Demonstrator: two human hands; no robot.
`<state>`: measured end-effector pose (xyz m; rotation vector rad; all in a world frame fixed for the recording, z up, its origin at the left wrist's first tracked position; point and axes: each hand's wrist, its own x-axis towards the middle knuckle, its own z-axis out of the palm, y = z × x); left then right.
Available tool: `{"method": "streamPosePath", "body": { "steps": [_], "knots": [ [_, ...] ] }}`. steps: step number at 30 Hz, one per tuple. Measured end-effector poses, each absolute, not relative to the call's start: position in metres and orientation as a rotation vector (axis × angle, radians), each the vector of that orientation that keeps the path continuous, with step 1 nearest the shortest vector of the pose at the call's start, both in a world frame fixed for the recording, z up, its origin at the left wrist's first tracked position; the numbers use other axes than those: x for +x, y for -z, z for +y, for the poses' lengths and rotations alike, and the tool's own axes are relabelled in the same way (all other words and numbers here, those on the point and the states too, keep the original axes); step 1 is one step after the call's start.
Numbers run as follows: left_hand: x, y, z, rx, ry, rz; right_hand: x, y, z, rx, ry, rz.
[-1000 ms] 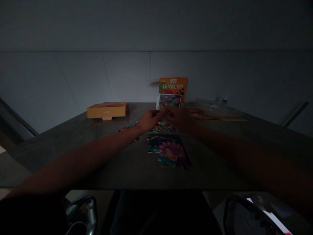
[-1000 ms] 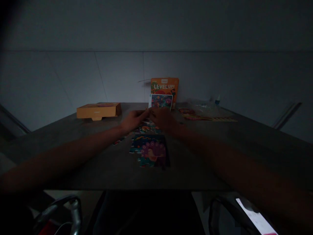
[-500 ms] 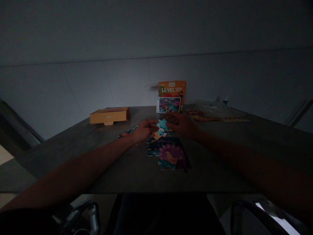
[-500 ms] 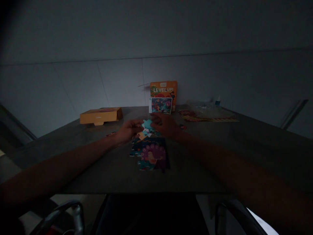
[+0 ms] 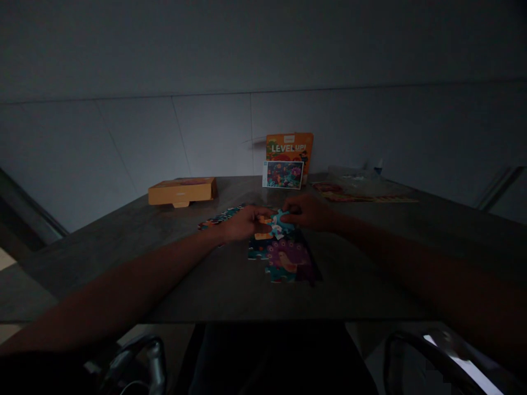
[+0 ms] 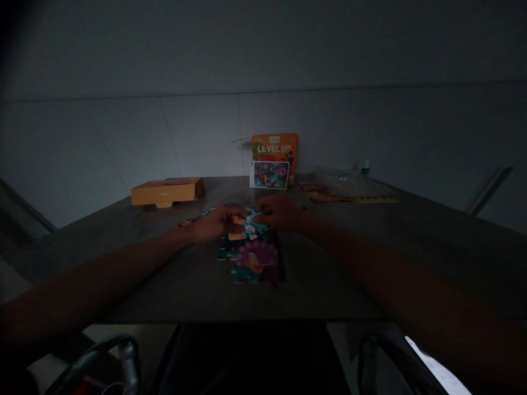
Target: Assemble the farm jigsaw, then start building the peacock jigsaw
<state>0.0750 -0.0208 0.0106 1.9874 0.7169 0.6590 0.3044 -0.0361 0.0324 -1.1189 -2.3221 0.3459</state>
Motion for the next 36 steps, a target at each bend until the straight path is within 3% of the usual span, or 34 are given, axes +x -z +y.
{"method": "streamPosePath", "body": {
  "steps": [7,16,36],
  "knots": [
    [0.078,-0.008,-0.022,2.007,-0.710,0.759,0.309,-0.032,-0.031,-1.142,-0.248,-2.347],
    [0.076,-0.012,-0.023,2.094,-0.788,0.790,0.313,-0.030,-0.030,-1.038,-0.379,-2.388],
    [0.075,-0.013,-0.019,2.123,-0.883,0.849,0.314,-0.026,-0.026,-1.043,-0.345,-2.414]
  ]
}}
